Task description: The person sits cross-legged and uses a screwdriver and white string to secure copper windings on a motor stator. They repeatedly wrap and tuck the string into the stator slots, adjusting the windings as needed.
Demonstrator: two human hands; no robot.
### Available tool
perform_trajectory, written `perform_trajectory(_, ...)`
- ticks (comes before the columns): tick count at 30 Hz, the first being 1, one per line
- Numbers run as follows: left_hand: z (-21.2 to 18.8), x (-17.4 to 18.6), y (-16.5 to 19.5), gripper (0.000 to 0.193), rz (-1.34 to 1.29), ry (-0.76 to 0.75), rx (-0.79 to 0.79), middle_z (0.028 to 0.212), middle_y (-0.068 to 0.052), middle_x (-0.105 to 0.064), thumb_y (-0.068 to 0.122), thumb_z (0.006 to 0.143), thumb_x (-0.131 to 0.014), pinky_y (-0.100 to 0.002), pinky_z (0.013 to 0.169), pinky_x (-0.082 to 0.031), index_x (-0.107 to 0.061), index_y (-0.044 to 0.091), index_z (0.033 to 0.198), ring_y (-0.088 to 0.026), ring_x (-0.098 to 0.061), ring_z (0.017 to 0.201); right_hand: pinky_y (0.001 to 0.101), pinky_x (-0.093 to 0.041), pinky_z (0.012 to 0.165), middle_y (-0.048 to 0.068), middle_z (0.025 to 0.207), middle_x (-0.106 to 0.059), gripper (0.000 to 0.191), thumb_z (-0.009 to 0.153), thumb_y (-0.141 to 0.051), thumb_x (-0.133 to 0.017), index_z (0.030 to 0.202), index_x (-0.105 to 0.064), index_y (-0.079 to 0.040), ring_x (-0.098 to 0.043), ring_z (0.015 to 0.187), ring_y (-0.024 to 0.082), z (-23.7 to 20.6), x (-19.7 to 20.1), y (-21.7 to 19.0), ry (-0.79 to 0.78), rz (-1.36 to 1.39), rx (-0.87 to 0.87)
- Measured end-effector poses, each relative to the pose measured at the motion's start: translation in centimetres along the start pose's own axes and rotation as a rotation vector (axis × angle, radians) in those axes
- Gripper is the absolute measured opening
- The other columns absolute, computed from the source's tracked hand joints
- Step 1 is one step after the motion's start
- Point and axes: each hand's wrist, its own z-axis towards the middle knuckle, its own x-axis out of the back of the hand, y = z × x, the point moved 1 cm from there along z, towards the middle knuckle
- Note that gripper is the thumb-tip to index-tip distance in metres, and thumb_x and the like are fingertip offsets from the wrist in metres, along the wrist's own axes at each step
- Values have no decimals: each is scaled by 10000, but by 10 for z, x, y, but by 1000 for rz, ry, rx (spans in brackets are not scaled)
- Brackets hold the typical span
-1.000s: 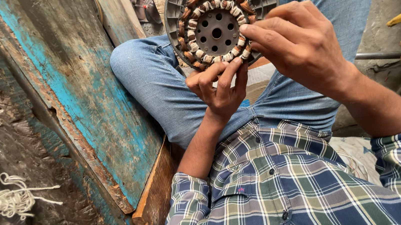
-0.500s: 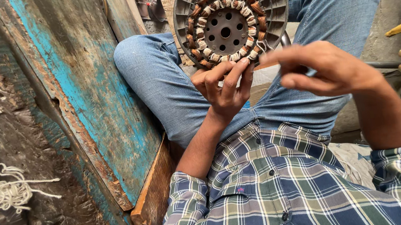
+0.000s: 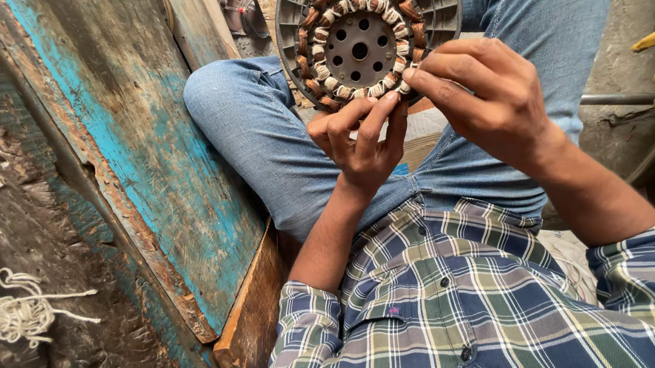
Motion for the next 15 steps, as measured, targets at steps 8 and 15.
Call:
perform_trajectory(8, 1, -1, 0, 323, -9, -4, -2, 1067, 47, -575, 198, 899, -880, -350, 866, -376, -704, 199, 1170, -170, -467, 1001, 296, -568, 724, 145, 1074, -662, 176, 1033, 17, -726, 1204, -749, 52, -657, 846, 205, -33, -3, 35, 104, 157, -368)
perform_trajectory(15, 0, 0, 0, 308, -29, -5, 12, 1069, 53, -576, 196, 907, -874, -349, 869, -370, -708, 199, 1167, -162, -462, 995, 296, -475, 766, 118, 1056, -570, 97, 1084, -38, -693, 1172, -733, -41, -555, 918, 189, -36, 1, 47, 63, 306, -503)
